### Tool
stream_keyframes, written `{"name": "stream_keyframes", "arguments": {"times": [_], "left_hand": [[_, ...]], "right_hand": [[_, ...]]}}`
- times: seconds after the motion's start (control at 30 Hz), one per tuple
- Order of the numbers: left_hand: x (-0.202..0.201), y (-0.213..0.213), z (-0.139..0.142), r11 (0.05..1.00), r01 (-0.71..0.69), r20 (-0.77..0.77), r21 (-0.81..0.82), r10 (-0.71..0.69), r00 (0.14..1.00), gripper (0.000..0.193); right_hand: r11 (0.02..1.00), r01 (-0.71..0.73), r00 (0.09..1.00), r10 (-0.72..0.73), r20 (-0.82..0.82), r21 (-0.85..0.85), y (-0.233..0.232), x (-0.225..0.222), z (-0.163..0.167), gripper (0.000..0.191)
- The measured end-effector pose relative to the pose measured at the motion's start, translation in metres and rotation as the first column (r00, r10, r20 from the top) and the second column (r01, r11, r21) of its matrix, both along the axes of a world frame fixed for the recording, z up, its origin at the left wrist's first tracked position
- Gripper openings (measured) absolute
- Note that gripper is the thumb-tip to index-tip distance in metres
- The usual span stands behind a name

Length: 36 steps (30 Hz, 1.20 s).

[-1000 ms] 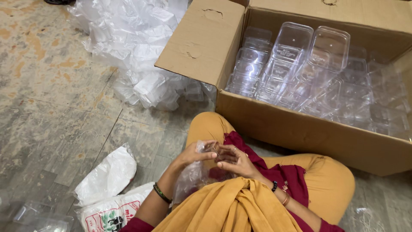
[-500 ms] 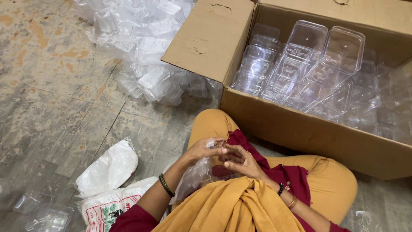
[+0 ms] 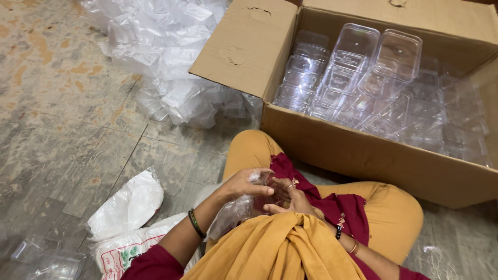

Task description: The person sits on the floor and wraps clear plastic food containers in thin plastic bags one at a time, then places the wrapped containers into an open cardboard box, arranging them inside. They repeatedly take a container, bag it, and set it into the box throughout the episode.

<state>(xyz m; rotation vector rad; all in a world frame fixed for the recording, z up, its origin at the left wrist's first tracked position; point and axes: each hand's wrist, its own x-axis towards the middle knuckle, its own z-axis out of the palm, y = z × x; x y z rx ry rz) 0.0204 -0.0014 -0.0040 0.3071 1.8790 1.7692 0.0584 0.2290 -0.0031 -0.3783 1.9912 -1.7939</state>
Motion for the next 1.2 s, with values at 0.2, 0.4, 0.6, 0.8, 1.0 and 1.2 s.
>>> {"name": "stream_keyframes", "arguments": {"times": [0.2,0.4,0.6,0.8,1.0,1.2], "left_hand": [[0.000,-0.001,-0.014,0.972,-0.186,0.042,0.144,0.182,0.982,0.076],[-0.003,-0.010,-0.029,0.978,-0.110,0.116,0.176,0.090,0.989,0.085],[0.000,-0.010,-0.032,0.979,-0.103,0.143,0.175,0.078,0.987,0.083],[0.003,-0.002,-0.037,0.961,-0.140,0.279,0.237,0.071,0.958,0.081],[-0.013,-0.011,-0.034,0.988,-0.090,0.095,0.124,0.078,0.992,0.080],[-0.007,-0.012,-0.027,0.993,-0.093,0.103,0.074,0.085,0.991,0.083]], "right_hand": [[0.971,-0.107,0.989,0.126,-0.079,0.214,0.015,-0.010,0.014,0.084],[0.986,-0.017,0.989,0.042,0.143,-0.169,0.014,0.000,0.002,0.076],[0.989,0.033,0.975,0.000,0.223,-0.146,0.008,0.011,-0.016,0.075],[0.990,-0.039,0.985,0.061,0.160,-0.136,0.016,-0.013,-0.012,0.059],[0.986,-0.130,0.986,0.139,0.093,-0.102,0.001,-0.039,0.005,0.066],[0.981,-0.149,0.973,0.168,0.159,-0.126,0.004,-0.047,-0.001,0.069]]}}
